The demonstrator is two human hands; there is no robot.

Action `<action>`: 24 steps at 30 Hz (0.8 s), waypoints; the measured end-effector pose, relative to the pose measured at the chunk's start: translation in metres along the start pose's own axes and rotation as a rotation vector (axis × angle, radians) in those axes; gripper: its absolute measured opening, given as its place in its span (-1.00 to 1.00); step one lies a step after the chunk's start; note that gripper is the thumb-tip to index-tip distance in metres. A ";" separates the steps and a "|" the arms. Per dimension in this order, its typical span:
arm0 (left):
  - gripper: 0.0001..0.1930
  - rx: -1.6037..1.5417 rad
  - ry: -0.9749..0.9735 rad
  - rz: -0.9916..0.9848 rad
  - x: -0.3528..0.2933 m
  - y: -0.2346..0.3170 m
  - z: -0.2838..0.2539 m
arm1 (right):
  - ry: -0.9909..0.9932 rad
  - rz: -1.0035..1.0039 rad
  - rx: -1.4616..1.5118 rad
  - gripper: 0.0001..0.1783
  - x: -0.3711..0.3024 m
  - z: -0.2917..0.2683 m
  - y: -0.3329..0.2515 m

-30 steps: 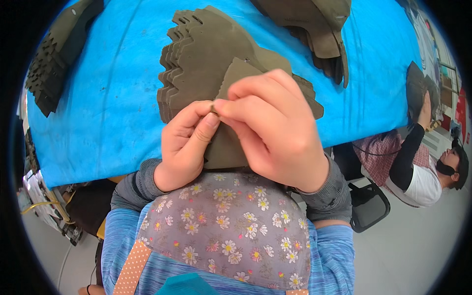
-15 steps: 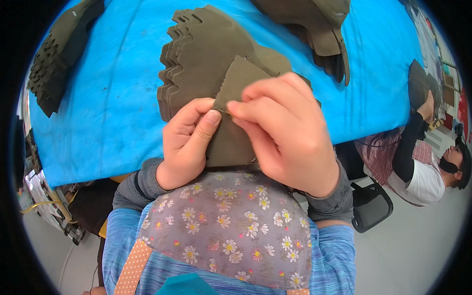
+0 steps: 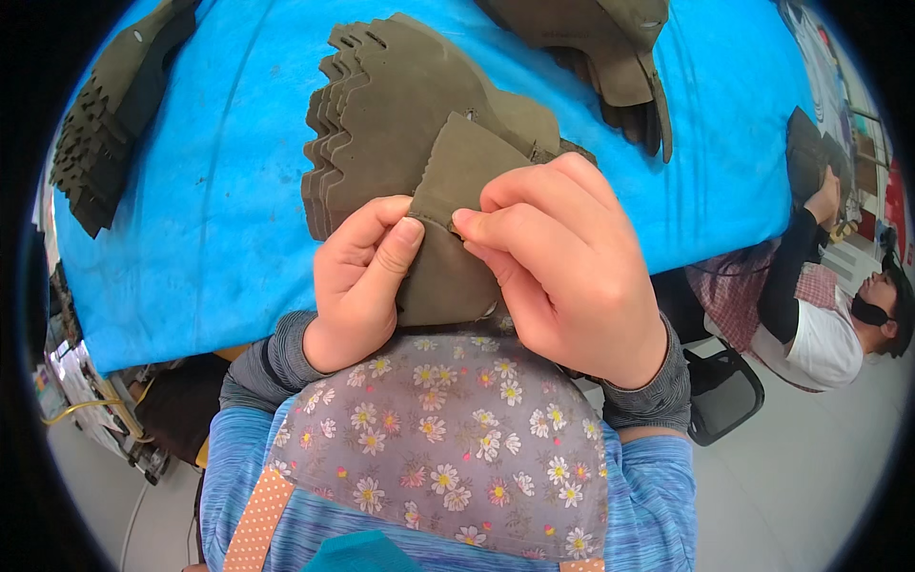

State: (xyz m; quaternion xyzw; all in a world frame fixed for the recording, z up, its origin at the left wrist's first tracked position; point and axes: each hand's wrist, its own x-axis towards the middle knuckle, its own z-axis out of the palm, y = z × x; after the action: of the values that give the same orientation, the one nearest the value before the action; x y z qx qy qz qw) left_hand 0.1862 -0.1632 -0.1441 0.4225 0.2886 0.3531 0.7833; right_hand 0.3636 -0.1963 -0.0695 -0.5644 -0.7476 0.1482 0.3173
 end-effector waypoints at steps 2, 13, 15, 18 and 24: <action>-0.82 0.035 -0.022 0.035 0.001 0.002 0.001 | 0.051 0.021 0.004 -0.75 0.000 0.003 -0.003; -0.81 0.047 -0.030 0.047 -0.002 -0.002 -0.002 | 0.042 -0.009 0.010 -0.74 0.001 0.005 -0.003; -0.81 0.025 -0.022 0.022 -0.001 -0.003 -0.003 | 0.042 0.009 0.004 -0.74 0.003 0.008 -0.003; -0.81 0.128 -0.042 0.118 0.003 0.001 0.000 | 0.115 -0.020 0.074 -0.76 0.013 0.021 -0.003; -0.82 0.030 -0.050 0.057 -0.001 0.000 -0.003 | 0.033 0.029 0.034 -0.76 0.005 0.005 -0.008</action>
State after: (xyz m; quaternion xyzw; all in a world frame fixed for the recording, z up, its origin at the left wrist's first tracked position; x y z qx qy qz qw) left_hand 0.1835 -0.1623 -0.1459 0.4510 0.2621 0.3601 0.7734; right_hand 0.3539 -0.1931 -0.0669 -0.5721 -0.7313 0.1565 0.3368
